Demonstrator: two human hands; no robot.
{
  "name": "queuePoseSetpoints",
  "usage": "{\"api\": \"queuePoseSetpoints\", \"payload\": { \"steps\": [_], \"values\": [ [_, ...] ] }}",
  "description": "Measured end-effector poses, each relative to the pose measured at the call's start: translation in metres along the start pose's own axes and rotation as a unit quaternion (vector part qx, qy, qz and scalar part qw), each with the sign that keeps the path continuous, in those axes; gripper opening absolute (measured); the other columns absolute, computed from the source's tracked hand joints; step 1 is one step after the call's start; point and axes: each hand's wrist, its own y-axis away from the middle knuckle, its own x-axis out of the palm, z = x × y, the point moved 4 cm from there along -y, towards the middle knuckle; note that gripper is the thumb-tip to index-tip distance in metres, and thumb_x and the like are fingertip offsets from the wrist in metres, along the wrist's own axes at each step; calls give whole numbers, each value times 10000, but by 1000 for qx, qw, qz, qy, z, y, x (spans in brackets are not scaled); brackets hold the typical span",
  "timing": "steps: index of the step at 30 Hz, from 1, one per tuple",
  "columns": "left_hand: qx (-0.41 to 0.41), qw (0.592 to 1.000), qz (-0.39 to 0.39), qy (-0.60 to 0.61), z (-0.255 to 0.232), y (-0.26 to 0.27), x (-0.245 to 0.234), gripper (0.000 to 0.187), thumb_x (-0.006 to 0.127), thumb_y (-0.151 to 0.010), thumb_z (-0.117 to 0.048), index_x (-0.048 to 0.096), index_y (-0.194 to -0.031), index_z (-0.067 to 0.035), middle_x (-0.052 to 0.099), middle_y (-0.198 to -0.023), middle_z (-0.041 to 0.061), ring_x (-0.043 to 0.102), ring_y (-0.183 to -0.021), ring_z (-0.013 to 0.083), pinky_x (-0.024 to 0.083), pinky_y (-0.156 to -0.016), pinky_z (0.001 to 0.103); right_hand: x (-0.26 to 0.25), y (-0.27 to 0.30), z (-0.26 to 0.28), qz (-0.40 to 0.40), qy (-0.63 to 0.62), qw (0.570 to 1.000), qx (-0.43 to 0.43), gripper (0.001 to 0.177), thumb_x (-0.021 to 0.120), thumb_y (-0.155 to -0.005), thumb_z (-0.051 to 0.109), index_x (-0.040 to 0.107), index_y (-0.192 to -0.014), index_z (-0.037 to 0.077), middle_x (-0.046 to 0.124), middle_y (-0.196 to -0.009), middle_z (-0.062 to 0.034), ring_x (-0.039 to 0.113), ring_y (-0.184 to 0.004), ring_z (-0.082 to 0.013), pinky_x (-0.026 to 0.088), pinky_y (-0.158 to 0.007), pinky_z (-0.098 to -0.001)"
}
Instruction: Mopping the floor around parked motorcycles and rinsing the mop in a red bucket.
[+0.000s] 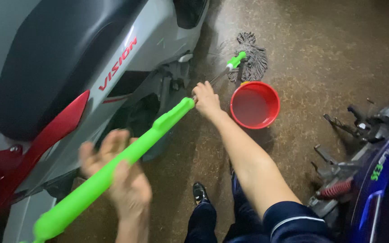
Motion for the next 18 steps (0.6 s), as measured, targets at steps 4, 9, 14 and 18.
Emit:
{"api": "queuePoseSetpoints", "payload": {
  "steps": [4, 9, 14, 18],
  "values": [
    [-131, 990, -55, -23, 128, -6, 11, 812, 727, -837, 17, 353, -1537, -154, 534, -1483, 197, 571, -1355, 306, 455, -1165, 510, -21, -14, 3, 22, -3, 999, -49, 223, 685, -837, 166, 617, -1048, 161, 595, -1356, -97, 442, -1406, -411, 503, -885, -611],
    [-205, 971, -120, -35, 240, -21, 61, 872, 747, -795, -97, 307, -1534, -237, 545, -1435, 53, 528, -1325, 187, 413, -1113, 486, -63, -36, -28, 16, -74, 994, -72, 345, 807, -673, 228, 630, -959, 152, 636, -1230, -77, 475, -1323, -423, 484, -895, -594],
    [-216, 973, -45, -67, 304, -44, 111, 658, 773, -874, -229, 510, -1460, -86, 617, -1439, 42, 539, -1364, 194, 409, -1156, 468, -73, -58, -93, 15, -100, 993, -55, 293, 779, -805, 199, 630, -1055, 176, 642, -1263, -46, 490, -1402, -396, 496, -980, -557],
    [-243, 968, -55, -33, 344, -60, 147, 656, 787, -823, -230, 513, -1413, -138, 624, -1372, 33, 561, -1285, 177, 439, -1096, 466, -81, -78, -122, -4, -151, 987, -54, 322, 771, -823, 220, 620, -1106, 189, 637, -1303, -44, 486, -1415, -394, 491, -1091, -546]
  ]
}}
